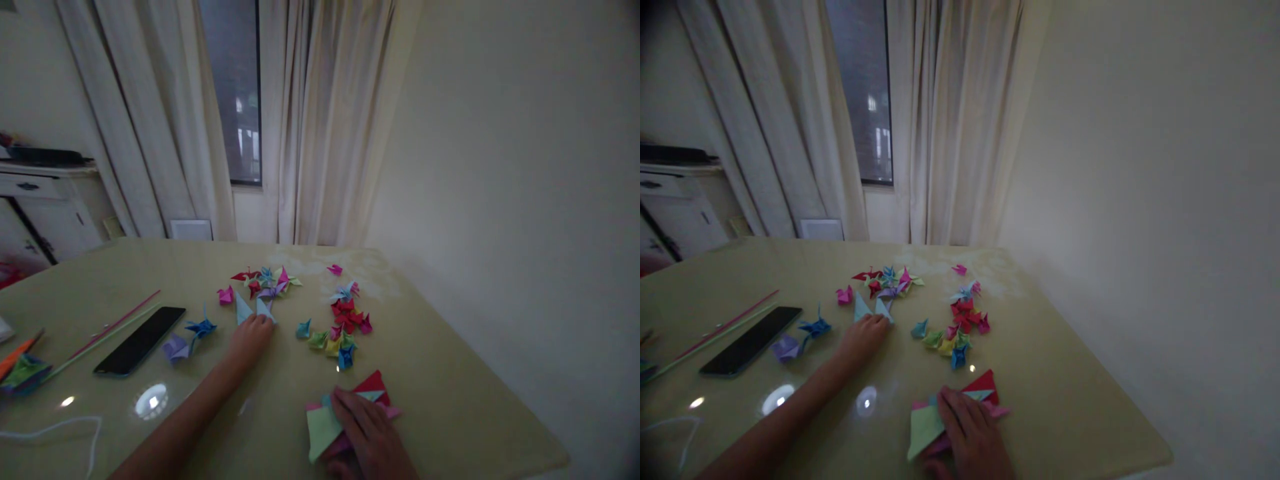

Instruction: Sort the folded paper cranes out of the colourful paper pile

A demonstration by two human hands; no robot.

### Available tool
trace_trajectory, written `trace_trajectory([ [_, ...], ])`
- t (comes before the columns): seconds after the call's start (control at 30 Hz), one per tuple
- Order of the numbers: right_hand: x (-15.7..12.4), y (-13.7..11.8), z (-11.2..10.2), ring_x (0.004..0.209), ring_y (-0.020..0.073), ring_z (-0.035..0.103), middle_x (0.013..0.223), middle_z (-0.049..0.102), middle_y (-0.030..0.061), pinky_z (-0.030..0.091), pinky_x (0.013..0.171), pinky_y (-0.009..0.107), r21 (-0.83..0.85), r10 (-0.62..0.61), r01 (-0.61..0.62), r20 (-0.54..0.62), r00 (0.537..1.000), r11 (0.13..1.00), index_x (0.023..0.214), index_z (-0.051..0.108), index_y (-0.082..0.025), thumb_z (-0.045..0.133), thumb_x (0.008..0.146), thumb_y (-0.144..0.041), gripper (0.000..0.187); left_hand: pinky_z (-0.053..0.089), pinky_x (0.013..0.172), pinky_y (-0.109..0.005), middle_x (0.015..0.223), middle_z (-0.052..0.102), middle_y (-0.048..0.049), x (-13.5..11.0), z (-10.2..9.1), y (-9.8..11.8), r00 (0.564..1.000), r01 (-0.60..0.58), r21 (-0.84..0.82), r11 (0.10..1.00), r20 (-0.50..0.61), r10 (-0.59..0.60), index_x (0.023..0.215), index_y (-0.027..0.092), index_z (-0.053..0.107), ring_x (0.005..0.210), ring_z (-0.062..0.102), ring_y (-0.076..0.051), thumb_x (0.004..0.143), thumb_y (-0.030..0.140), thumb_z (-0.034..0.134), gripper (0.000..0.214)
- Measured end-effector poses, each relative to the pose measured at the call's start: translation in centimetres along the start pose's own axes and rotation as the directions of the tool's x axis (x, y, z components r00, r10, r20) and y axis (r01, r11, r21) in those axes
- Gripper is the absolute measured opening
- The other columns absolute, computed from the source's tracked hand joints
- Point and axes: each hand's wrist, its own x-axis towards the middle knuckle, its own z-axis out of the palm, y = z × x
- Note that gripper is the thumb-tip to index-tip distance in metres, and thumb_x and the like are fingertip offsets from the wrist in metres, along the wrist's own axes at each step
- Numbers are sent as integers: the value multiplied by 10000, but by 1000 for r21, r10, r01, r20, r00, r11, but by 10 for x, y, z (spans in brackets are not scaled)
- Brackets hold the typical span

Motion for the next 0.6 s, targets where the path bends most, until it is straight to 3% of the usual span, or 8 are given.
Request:
trace_trajectory([
  [0.1, 15, -2, -5, 1282, 281, 638, 1472, 647, 127, 514, 1054, 365, 20, 84, -83, -73, 994, 996, 1666, 319, -208, 576, 1034, -541, 759, 560, 933, -432, 1077, 764, -182, -15, -6, 7, 998, -54, -3, 999, -22, 54, 1009, 142, 763, 1089, 709, -323, 914, -12, 499, 321],
  [0.2, 49, -3, -12, 1371, 307, 573, 1526, 586, 159, 487, 1102, 426, 17, 189, -189, -181, 965, 982, 1661, 320, -197, 552, 1061, -474, 701, 559, 939, -399, 1035, 768, -125, -46, -20, 29, 950, -247, -248, 937, -251, 184, 1047, 201, 769, 1030, 710, -273, 996, 116, 534, 255],
  [0.27, 72, -3, -15, 1365, 311, 575, 1492, 607, 169, 496, 1092, 454, 41, 168, -163, -227, 959, 986, 1624, 391, -198, 550, 1069, -413, 616, 580, 847, -314, 998, 764, -84, -65, -29, 44, 888, -443, -518, 732, -368, 277, 1081, 244, 770, 943, 716, -214, 1035, 222, 557, 219],
  [0.33, 86, -2, -17, 1230, 268, 657, 1332, 709, 137, 535, 1018, 415, 82, 83, -65, -244, 966, 995, 1518, 532, -213, 519, 1079, -271, 442, 586, 833, -285, 1019, 760, -70, -76, -32, 51, 866, -500, -663, 557, -364, 343, 1118, 264, 762, 929, 716, -188, 1038, 269, 577, 202],
  [0.37, 88, -1, -16, 1139, 246, 689, 1240, 747, 117, 548, 972, 390, 88, 37, -17, -239, 970, 996, 1453, 591, -211, 499, 1076, -207, 388, 591, 845, -294, 1048, 758, -73, -77, -31, 50, 879, -477, -679, 559, -345, 330, 1162, 263, 749, 937, 715, -190, 1030, 278, 589, 207],
  [0.4, 86, 0, -15, 1066, 233, 705, 1174, 767, 105, 555, 934, 374, 78, 8, 10, -221, 975, 997, 1404, 629, -202, 488, 1066, -163, 368, 594, 879, -323, 1096, 753, -86, -76, -27, 45, 905, -425, -656, 624, -320, 281, 1213, 253, 731, 968, 713, -205, 1014, 280, 609, 235],
  [0.5, 59, 6, -6, 1039, 253, 711, 1184, 776, 112, 562, 923, 392, -21, 17, -20, -135, 991, 1000, 1415, 635, -181, 552, 1026, -175, 398, 535, 1063, -474, 1300, 695, -154, -64, -7, 17, 974, -138, -395, 909, -219, 52, 1294, 192, 699, 1188, 657, -302, 935, 255, 674, 365],
  [0.6, 24, 11, 1, 1130, 264, 703, 1331, 739, 103, 569, 948, 381, -43, 17, -18, -31, 999, 999, 1512, 557, -197, 636, 1002, -325, 532, 499, 1103, -470, 1277, 690, -145, -56, 10, -8, 998, -18, -176, 984, -62, 7, 1213, 196, 739, 1223, 637, -295, 993, 204, 543, 295],
])
